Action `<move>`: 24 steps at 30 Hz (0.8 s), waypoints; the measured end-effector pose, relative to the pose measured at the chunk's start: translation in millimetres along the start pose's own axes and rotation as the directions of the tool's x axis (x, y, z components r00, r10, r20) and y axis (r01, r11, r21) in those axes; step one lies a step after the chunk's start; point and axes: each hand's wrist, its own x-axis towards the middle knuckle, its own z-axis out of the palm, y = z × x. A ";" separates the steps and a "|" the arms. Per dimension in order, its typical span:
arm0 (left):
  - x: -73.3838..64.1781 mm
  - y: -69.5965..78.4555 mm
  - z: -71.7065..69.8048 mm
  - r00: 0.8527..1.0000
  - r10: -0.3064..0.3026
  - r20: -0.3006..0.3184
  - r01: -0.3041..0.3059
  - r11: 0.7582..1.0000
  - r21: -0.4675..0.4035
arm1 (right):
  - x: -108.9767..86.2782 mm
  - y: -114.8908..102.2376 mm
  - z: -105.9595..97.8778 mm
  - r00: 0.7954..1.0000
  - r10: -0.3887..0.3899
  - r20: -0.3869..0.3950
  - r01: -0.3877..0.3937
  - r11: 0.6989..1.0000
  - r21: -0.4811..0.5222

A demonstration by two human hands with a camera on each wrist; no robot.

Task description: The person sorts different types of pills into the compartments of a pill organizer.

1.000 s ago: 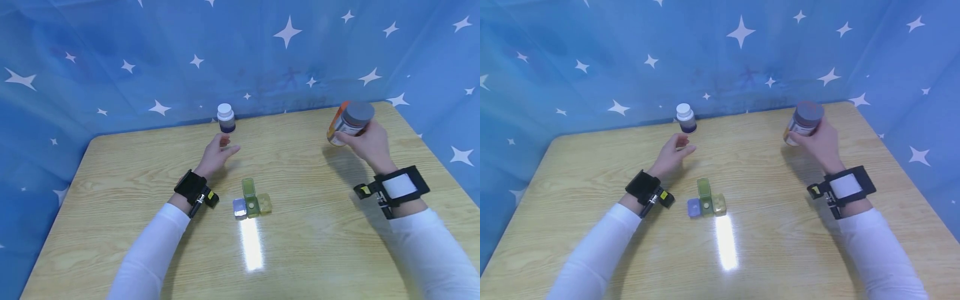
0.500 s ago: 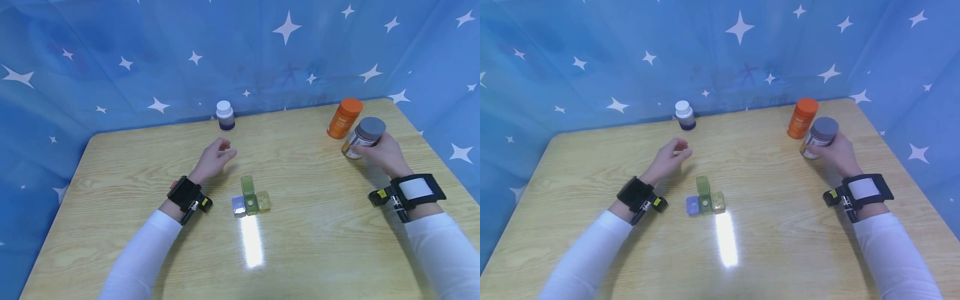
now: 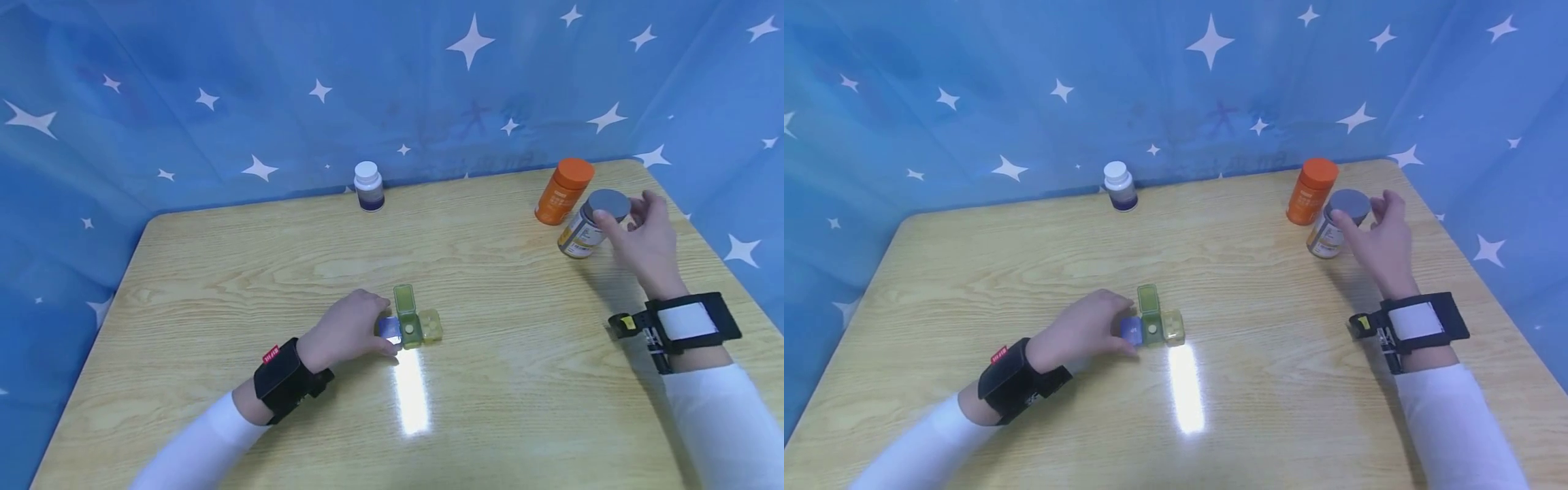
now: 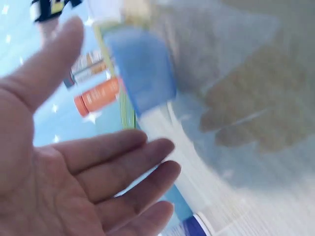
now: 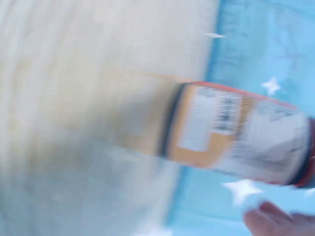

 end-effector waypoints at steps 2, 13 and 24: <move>-3.5 5.0 3.7 1.000 0.006 -0.031 -0.005 0.999 0.040 | -10.6 -13.4 0.2 0.982 -0.115 -0.152 0.128 0.988 0.082; -1.6 7.0 14.0 0.996 0.019 -0.090 -0.007 0.992 0.123 | -66.3 -89.8 70.8 0.789 -0.558 0.259 0.572 0.820 0.023; -1.5 7.7 12.8 0.996 0.025 -0.083 -0.014 0.992 0.128 | -81.9 -98.1 139.9 0.582 -0.237 0.778 0.223 0.966 0.128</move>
